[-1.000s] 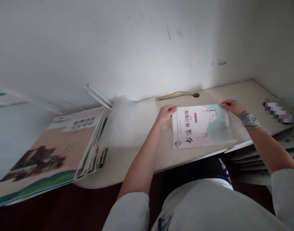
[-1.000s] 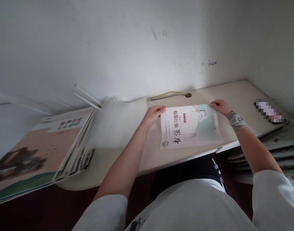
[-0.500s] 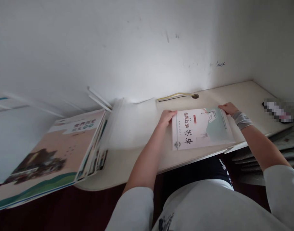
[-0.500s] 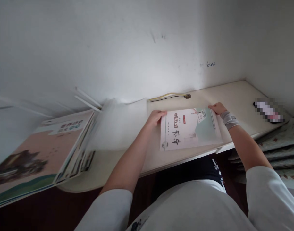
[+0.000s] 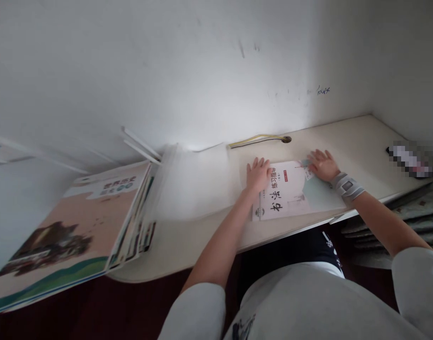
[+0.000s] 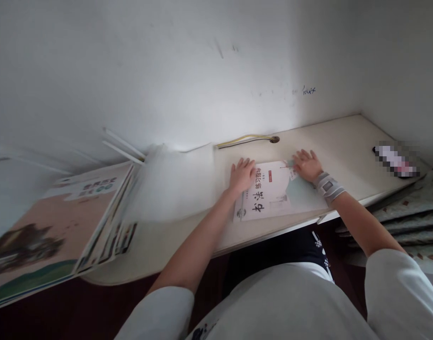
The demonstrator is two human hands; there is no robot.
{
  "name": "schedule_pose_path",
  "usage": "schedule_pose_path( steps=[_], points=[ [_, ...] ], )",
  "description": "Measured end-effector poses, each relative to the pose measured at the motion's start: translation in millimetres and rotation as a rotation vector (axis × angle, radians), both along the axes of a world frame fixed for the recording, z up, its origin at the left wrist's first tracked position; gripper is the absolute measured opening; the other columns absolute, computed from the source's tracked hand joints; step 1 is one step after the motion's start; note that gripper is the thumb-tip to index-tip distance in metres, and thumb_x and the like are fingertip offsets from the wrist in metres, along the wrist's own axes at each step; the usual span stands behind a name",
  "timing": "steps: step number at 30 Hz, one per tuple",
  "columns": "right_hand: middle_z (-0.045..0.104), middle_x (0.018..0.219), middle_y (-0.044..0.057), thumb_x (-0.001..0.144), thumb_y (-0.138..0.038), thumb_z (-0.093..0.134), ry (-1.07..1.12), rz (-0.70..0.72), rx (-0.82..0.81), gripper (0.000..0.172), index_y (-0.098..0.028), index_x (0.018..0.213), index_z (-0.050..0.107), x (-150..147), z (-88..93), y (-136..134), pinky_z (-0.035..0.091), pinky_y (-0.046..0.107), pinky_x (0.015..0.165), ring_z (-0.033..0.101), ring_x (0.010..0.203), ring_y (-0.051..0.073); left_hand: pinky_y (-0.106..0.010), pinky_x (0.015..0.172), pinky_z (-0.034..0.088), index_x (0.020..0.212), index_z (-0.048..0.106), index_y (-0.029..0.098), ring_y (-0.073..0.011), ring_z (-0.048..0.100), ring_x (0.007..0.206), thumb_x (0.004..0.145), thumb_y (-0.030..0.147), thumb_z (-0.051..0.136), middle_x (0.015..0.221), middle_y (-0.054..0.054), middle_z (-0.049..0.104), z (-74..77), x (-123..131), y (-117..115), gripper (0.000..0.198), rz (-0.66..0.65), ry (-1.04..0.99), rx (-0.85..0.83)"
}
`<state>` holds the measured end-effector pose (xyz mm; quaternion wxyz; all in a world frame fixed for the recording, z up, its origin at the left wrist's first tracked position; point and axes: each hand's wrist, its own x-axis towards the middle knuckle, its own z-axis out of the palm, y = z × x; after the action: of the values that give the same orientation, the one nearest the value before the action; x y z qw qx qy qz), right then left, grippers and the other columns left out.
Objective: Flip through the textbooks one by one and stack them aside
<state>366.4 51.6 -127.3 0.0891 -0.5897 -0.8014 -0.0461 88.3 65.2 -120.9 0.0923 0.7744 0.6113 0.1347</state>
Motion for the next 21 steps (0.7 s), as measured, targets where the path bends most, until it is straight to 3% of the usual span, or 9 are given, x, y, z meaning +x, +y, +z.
schedule_pose_path(
  steps=[4, 8, 12, 17, 21],
  points=[
    [0.033, 0.147, 0.017, 0.092, -0.052, 0.026, -0.051, 0.174, -0.167, 0.063, -0.012, 0.140, 0.037, -46.5, -0.1, 1.7, 0.025, 0.054, 0.106, 0.029, 0.135, 0.033, -0.062, 0.109, 0.011, 0.142, 0.035, 0.022, -0.0330, 0.016, 0.141, 0.093, 0.043, 0.026, 0.151, -0.011, 0.029, -8.3, 31.6, -0.4, 0.054, -0.081, 0.127, -0.077],
    [0.028, 0.150, 0.015, 0.093, -0.052, 0.023, -0.053, 0.256, -0.230, 0.066, -0.011, 0.145, 0.028, -73.0, 1.8, 10.2, 0.021, 0.053, 0.109, 0.025, 0.138, 0.031, -0.061, 0.110, 0.008, 0.144, 0.030, 0.026, -0.0320, 0.016, 0.141, 0.093, 0.041, 0.023, 0.152, -0.006, 0.026, -10.7, 46.1, 2.6, 0.054, -0.107, 0.133, -0.104],
    [0.028, 0.151, 0.014, 0.094, -0.050, 0.020, -0.043, 0.243, -0.216, 0.064, -0.011, 0.145, 0.028, -39.6, -0.5, 9.4, 0.019, 0.047, 0.111, 0.025, 0.138, 0.028, -0.059, 0.111, 0.010, 0.144, 0.031, 0.029, -0.0326, 0.014, 0.141, 0.092, 0.047, 0.024, 0.153, -0.003, 0.025, -10.9, 23.1, 0.3, 0.055, -0.021, 0.097, -0.126],
    [0.025, 0.152, 0.014, 0.093, -0.052, 0.021, -0.015, 0.046, -0.230, 0.065, -0.012, 0.145, 0.027, 26.8, -2.4, 5.3, 0.022, 0.047, 0.110, 0.023, 0.139, 0.028, -0.050, 0.114, 0.012, 0.146, 0.026, 0.020, -0.0311, 0.013, 0.142, 0.091, 0.048, 0.023, 0.155, -0.007, 0.018, -14.6, -11.3, -8.9, 0.061, 0.079, 0.089, -0.137],
    [0.026, 0.150, 0.017, 0.092, -0.046, 0.030, -0.070, -0.109, -0.084, 0.062, -0.010, 0.142, 0.033, 19.2, 10.5, -13.4, 0.016, 0.056, 0.110, 0.022, 0.139, 0.032, -0.048, 0.114, 0.012, 0.145, 0.027, 0.014, -0.0323, 0.015, 0.141, 0.092, 0.045, 0.023, 0.154, -0.012, 0.020, -17.8, -11.5, -12.4, 0.062, 0.115, 0.113, -0.093]
  ],
)
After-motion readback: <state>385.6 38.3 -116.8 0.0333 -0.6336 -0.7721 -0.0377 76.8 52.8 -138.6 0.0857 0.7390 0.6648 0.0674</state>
